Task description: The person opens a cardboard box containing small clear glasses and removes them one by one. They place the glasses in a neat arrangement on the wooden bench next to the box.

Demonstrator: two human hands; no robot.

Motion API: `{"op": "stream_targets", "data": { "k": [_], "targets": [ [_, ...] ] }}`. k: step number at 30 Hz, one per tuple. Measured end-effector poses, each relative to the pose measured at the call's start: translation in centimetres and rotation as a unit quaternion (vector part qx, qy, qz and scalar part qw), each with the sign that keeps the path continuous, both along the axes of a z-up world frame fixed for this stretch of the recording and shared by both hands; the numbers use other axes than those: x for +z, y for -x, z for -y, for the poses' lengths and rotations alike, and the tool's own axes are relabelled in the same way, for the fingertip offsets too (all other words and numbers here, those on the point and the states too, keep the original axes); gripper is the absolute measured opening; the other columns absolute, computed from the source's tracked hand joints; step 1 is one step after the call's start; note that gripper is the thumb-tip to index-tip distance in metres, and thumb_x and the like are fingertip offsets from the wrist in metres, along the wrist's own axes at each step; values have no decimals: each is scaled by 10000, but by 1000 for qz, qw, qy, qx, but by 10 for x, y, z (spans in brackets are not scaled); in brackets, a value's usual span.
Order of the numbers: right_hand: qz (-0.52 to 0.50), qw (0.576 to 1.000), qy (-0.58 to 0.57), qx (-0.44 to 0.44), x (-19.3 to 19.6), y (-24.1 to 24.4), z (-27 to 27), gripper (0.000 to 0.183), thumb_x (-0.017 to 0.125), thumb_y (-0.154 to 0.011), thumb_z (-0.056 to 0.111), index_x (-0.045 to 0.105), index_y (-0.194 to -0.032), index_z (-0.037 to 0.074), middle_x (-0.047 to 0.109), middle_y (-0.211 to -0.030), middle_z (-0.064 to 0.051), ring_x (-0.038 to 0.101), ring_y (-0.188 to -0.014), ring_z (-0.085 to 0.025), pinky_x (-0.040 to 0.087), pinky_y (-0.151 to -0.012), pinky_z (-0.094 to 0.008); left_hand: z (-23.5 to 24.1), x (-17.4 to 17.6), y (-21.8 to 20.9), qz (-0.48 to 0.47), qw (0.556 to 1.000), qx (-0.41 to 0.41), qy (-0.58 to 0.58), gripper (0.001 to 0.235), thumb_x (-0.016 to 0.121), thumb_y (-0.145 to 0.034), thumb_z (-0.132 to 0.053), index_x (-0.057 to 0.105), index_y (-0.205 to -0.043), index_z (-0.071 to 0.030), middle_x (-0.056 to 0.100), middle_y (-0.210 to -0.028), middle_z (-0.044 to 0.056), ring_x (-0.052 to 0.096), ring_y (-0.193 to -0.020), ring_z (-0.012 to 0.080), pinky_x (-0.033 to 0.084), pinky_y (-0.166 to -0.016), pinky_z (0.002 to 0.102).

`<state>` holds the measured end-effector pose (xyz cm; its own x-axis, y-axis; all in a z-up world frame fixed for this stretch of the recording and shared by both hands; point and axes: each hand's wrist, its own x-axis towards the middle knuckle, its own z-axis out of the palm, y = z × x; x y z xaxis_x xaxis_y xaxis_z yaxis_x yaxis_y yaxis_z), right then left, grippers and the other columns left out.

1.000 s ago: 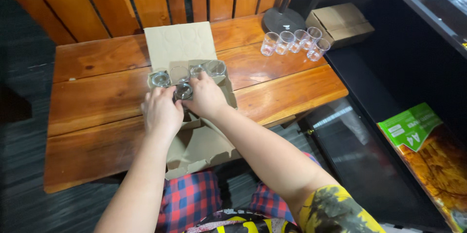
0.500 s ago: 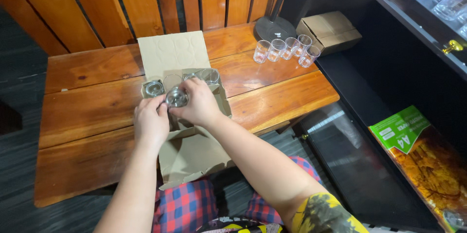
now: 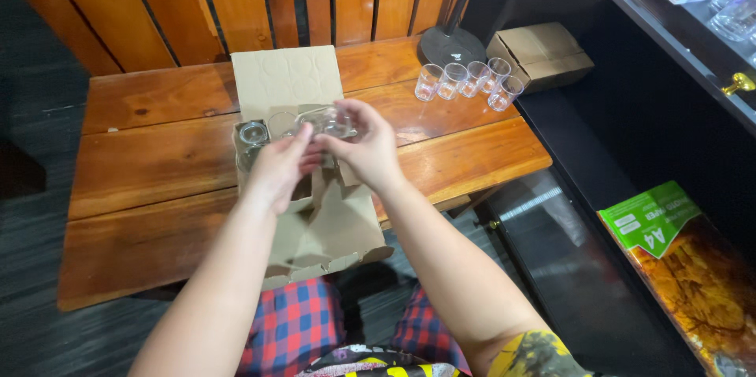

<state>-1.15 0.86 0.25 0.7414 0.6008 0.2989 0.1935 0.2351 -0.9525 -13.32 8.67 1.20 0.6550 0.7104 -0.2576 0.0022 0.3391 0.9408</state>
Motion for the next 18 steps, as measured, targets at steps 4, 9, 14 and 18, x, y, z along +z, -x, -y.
{"op": "stream_targets", "data": {
  "k": [4, 9, 14, 18],
  "targets": [
    [-29, 1000, -7, 1, 4, -19, 27, 705, 995, -627, 62, 668, -1251, 56, 731, -1121, -103, 678, -1048, -152, 639, -791, -248, 5, -2, -24, 7, 997, -65, 34, 627, 668, -953, -614, 696, -1173, -28, 772, -1043, 77, 738, -863, 111, 570, -772, 208],
    [-27, 998, -37, -34, 3, -41, 52, 650, 948, -674, -12, 651, -1252, 6, 668, -1129, -87, 688, -1049, -160, 629, -825, -221, 15, 0, -67, 38, 994, -101, 26, 740, 804, -888, -519, 617, -1306, 62, 709, -1142, 171, 738, -980, 205, 612, -884, 302],
    [16, 997, -6, -74, 1, -68, 78, 648, 964, -676, 4, 673, -1255, -12, 671, -1181, -143, 717, -1080, -235, 642, -838, -281, 28, -7, -109, 48, 996, -64, -37, 739, 929, -813, -352, 572, -1318, 53, 731, -1084, 175, 764, -926, 212, 631, -833, 331],
    [11, 992, 34, -123, -2, -94, 97, 618, 919, -685, -2, 700, -1262, 24, 708, -1087, -114, 728, -977, -170, 636, -831, -260, 32, -25, -156, 34, 985, -64, -157, 780, 969, -760, -301, 582, -1335, 56, 719, -1020, 127, 742, -888, 174, 649, -772, 315]
  ]
}}
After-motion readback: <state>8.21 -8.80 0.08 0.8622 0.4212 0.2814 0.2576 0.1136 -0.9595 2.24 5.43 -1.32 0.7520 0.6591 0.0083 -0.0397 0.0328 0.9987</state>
